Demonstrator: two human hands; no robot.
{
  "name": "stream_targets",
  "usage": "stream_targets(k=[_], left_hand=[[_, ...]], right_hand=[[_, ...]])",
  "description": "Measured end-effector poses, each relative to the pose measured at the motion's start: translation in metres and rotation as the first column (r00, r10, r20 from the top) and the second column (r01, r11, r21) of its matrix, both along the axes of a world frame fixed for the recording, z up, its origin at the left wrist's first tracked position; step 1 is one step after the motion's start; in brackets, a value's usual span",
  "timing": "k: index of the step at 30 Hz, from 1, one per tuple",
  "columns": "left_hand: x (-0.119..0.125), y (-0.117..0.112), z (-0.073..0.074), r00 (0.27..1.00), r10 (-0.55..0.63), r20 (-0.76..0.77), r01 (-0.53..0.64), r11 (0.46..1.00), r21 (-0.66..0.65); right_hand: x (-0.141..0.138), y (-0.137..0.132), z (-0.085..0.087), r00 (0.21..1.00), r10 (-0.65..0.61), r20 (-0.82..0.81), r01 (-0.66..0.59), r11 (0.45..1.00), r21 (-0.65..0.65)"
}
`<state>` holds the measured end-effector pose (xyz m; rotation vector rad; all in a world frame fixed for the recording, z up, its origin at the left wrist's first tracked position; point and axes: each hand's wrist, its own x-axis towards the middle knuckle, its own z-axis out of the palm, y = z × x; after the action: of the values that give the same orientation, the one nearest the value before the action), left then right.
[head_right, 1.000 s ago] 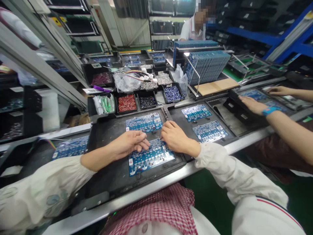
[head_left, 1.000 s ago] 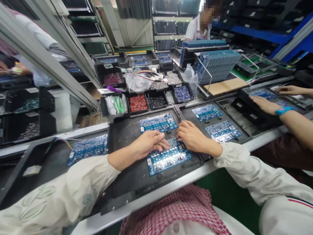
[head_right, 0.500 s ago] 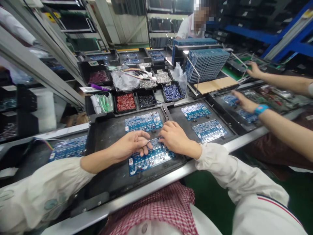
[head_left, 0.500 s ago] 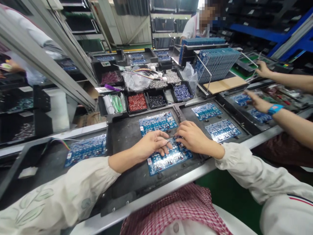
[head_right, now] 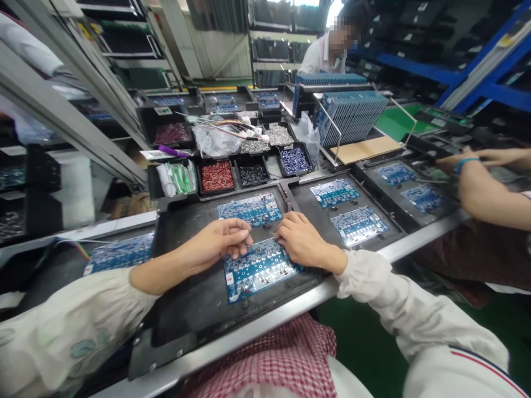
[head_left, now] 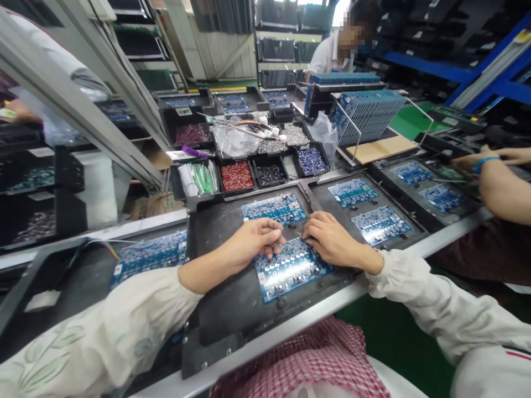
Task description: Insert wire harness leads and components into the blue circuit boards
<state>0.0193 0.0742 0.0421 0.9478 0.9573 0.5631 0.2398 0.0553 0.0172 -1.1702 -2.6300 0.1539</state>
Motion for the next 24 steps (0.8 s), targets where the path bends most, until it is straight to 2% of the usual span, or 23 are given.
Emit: stream_targets(k=[10, 14, 16, 18, 19, 20, 21, 22, 23, 24], left_hand=[[0.002, 0.001, -0.005, 0.998, -0.052, -0.021, 0.052, 0.999, 0.013], [-0.002, -0.008, -0.007, 0.997, -0.072, -0.022, 0.073, 0.997, 0.018], [-0.006, -0.007, -0.003, 0.992, -0.117, -0.053, 0.119, 0.992, 0.037], [-0.008, 0.012, 0.005, 0.971, -0.174, -0.161, 0.195, 0.973, 0.123], [-0.007, 0.029, 0.010, 0.948, -0.177, -0.266, 0.236, 0.948, 0.211], [-0.004, 0.053, 0.016, 0.906, -0.131, -0.403, 0.279, 0.900, 0.334], [0.001, 0.081, 0.021, 0.843, -0.037, -0.537, 0.330, 0.824, 0.461], [0.007, 0.112, 0.026, 0.748, 0.142, -0.648, 0.387, 0.700, 0.600], [0.015, 0.144, 0.029, 0.636, 0.344, -0.691, 0.458, 0.553, 0.696], [0.025, 0.174, 0.031, 0.594, 0.434, -0.677, 0.465, 0.502, 0.729]], right_hand=[[-0.001, 0.004, -0.006, 0.998, 0.066, 0.000, -0.066, 0.998, 0.021], [0.004, -0.001, 0.000, 0.994, 0.107, -0.025, -0.107, 0.994, 0.003], [0.020, 0.001, 0.007, 0.993, 0.071, -0.099, -0.069, 0.997, 0.027], [0.042, 0.014, 0.013, 0.973, -0.039, -0.228, 0.055, 0.996, 0.066], [0.051, 0.026, 0.015, 0.946, -0.113, -0.305, 0.140, 0.988, 0.070], [0.057, 0.040, 0.017, 0.910, -0.176, -0.375, 0.211, 0.976, 0.054], [0.059, 0.058, 0.018, 0.873, -0.217, -0.437, 0.248, 0.969, 0.015], [0.056, 0.076, 0.020, 0.837, -0.237, -0.494, 0.251, 0.967, -0.039], [0.048, 0.095, 0.022, 0.795, -0.249, -0.553, 0.241, 0.966, -0.088], [0.036, 0.114, 0.023, 0.747, -0.254, -0.614, 0.226, 0.966, -0.124]])
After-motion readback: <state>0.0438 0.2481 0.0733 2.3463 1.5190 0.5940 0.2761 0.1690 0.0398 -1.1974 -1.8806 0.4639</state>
